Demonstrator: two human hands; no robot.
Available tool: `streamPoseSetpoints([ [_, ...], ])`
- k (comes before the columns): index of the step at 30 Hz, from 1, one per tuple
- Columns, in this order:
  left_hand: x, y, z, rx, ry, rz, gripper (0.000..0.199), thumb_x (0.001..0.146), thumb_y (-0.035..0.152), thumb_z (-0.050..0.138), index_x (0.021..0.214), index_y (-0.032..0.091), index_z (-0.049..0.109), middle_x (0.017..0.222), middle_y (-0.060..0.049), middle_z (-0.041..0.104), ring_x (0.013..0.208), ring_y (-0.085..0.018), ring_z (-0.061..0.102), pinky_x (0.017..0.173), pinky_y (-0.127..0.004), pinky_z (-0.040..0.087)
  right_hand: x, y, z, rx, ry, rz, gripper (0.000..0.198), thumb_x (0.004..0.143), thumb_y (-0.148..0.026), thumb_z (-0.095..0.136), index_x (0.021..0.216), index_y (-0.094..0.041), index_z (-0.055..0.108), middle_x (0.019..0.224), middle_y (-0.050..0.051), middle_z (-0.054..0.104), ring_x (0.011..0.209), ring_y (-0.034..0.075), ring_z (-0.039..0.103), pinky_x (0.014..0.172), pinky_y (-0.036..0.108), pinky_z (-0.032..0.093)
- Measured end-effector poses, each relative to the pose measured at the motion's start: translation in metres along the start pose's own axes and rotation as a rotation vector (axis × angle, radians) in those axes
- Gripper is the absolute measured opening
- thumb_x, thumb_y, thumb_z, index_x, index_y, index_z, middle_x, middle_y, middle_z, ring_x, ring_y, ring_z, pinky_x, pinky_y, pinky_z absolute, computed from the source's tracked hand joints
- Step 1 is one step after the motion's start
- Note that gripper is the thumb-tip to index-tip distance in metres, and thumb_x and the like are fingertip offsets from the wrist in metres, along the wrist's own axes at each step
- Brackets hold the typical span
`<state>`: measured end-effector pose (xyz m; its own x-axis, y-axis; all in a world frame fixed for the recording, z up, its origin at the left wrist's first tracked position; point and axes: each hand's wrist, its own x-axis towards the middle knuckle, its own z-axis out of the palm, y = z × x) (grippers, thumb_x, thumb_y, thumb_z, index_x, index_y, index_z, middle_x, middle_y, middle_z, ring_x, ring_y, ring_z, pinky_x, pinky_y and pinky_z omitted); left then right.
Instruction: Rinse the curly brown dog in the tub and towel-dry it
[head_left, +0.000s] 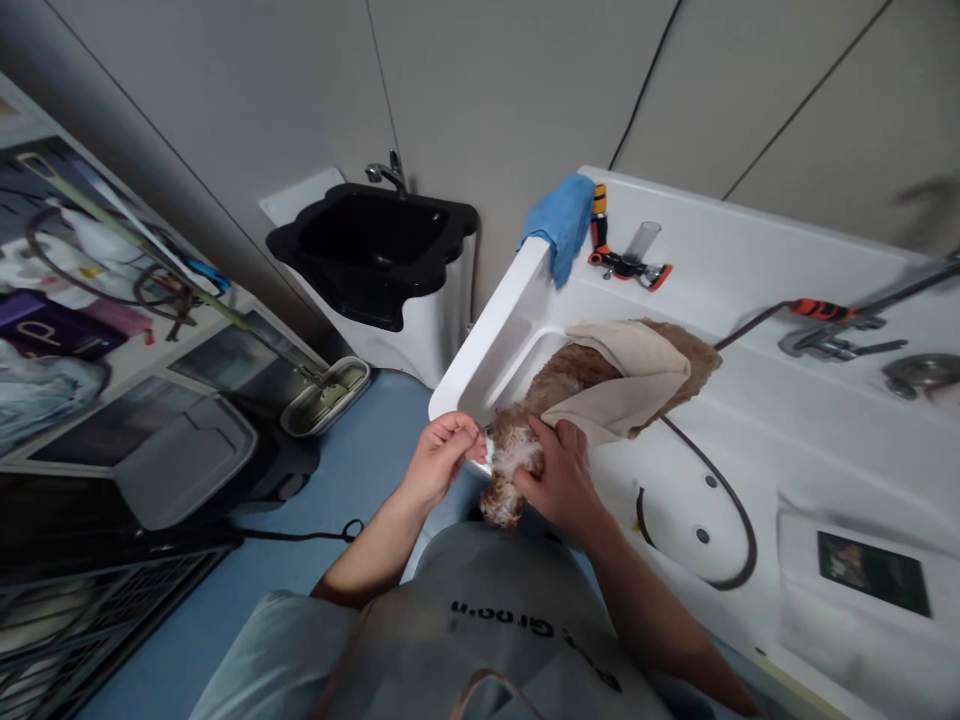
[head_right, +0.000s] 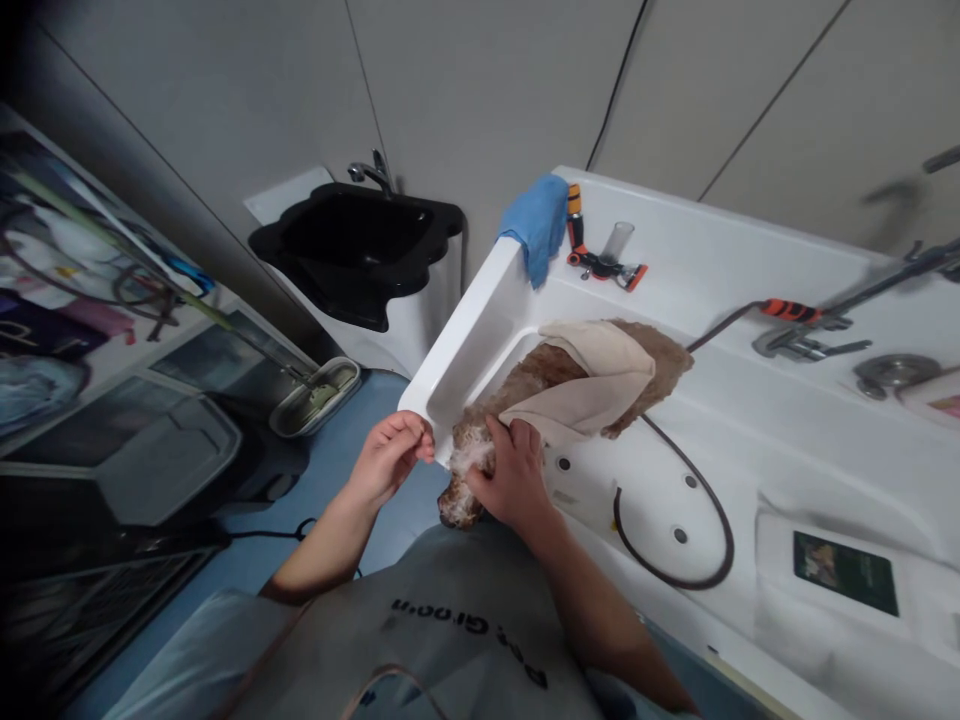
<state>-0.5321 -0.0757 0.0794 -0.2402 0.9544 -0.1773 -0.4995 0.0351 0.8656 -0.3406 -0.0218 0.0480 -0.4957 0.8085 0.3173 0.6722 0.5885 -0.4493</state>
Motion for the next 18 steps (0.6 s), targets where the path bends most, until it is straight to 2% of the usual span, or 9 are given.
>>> streamPoseSetpoints([
  [2, -0.004, 0.003, 0.006, -0.085, 0.005, -0.045, 0.045, 0.061, 0.049, 0.092, 0.071, 0.014, 0.065, 0.064, 0.0, 0.068, 0.055, -0.009, 0.063, 0.055, -0.02, 0.054, 0.0, 0.002, 0.0, -0.007, 0.008, -0.003, 0.064, 0.077, -0.029, 0.061, 0.139, -0.018, 0.054, 0.112, 0.013, 0.05, 0.11, 0.035, 0.049, 0.099, 0.059, 0.047],
  [5, -0.01, 0.008, 0.013, -0.138, 0.009, -0.055, 0.045, 0.058, 0.047, 0.095, 0.072, 0.014, 0.068, 0.065, -0.001, 0.07, 0.054, -0.009, 0.064, 0.054, -0.02, 0.056, 0.0, 0.003, 0.001, -0.021, 0.009, 0.002, 0.066, 0.077, -0.03, 0.062, 0.141, -0.019, 0.053, 0.111, 0.012, 0.05, 0.11, 0.035, 0.049, 0.098, 0.06, 0.048],
  [12, -0.017, 0.013, 0.015, -0.08, 0.012, 0.075, 0.04, 0.06, 0.049, 0.094, 0.071, 0.016, 0.074, 0.07, -0.003, 0.075, 0.056, -0.011, 0.066, 0.058, -0.025, 0.059, 0.003, 0.003, 0.0, -0.035, 0.008, 0.018, 0.065, 0.077, -0.031, 0.061, 0.14, -0.017, 0.053, 0.11, 0.012, 0.049, 0.109, 0.036, 0.049, 0.099, 0.061, 0.048],
  [18, -0.019, 0.014, 0.013, -0.04, -0.035, 0.168, 0.032, 0.068, 0.044, 0.091, 0.074, 0.017, 0.074, 0.073, -0.003, 0.076, 0.058, -0.011, 0.067, 0.06, -0.024, 0.056, 0.005, 0.003, 0.0, -0.007, 0.033, 0.051, 0.066, 0.077, -0.034, 0.061, 0.14, -0.017, 0.055, 0.113, 0.014, 0.049, 0.113, 0.037, 0.048, 0.1, 0.064, 0.047],
])
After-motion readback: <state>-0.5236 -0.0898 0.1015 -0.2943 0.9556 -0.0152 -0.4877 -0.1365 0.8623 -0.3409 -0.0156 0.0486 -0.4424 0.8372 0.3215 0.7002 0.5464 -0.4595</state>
